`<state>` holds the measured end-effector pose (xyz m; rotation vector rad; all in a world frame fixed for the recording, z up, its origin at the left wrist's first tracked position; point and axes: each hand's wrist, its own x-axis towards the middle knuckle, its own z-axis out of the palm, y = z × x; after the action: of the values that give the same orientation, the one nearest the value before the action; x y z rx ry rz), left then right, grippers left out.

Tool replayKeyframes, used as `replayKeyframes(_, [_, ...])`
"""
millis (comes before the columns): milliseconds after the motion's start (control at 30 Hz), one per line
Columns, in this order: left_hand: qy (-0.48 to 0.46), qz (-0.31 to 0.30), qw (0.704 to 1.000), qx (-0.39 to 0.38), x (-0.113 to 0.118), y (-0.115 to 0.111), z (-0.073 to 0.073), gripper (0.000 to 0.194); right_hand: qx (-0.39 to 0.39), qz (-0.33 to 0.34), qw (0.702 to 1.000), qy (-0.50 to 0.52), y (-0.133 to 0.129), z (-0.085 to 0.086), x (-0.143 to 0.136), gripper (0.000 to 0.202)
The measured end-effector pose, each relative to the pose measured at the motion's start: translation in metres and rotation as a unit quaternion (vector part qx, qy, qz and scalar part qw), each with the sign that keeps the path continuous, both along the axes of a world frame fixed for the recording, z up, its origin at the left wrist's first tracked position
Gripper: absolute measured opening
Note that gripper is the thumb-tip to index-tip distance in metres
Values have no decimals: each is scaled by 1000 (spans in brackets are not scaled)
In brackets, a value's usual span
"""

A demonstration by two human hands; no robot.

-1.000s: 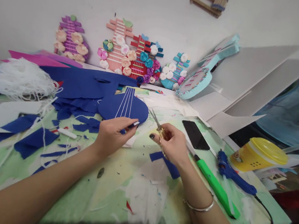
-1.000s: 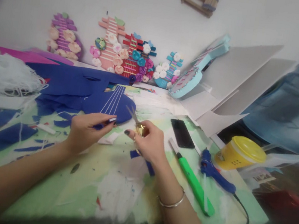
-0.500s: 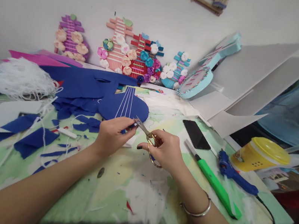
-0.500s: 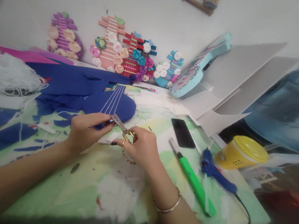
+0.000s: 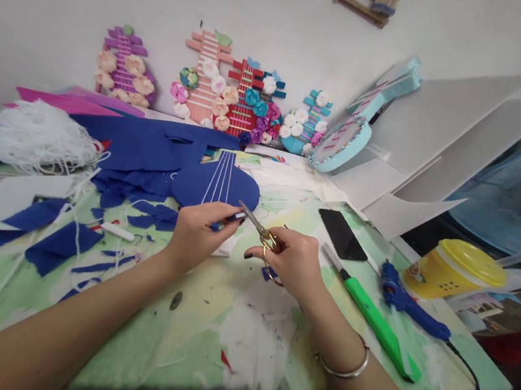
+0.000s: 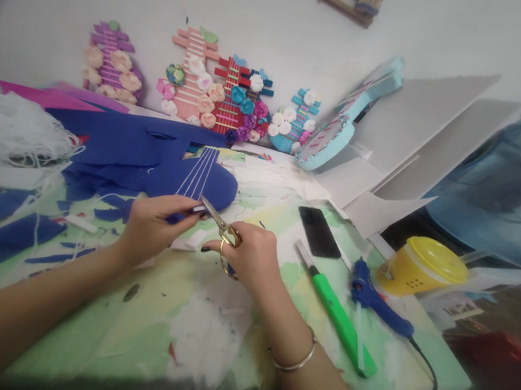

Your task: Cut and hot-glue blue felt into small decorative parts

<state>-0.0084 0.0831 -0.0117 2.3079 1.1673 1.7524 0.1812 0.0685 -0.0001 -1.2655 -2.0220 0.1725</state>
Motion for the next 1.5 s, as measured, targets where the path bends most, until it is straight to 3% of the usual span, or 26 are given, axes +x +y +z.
replayKeyframes(200, [-105,-126,970,-182,-2,6,-1,16,2,9,1000,17,1,8,8,40])
replayKeyframes(433, [-131,-217,940,-229,2,1,8,13,14,35,999,-39,2,6,9,41])
replayKeyframes(733, [-107,-220,939,-240,2,0,12,13,13,38,998,-49,2,6,9,44])
replayKeyframes(1500, [-82,-208,942,-249,-2,4,8,17,17,50,997,-47,5,6,16,43])
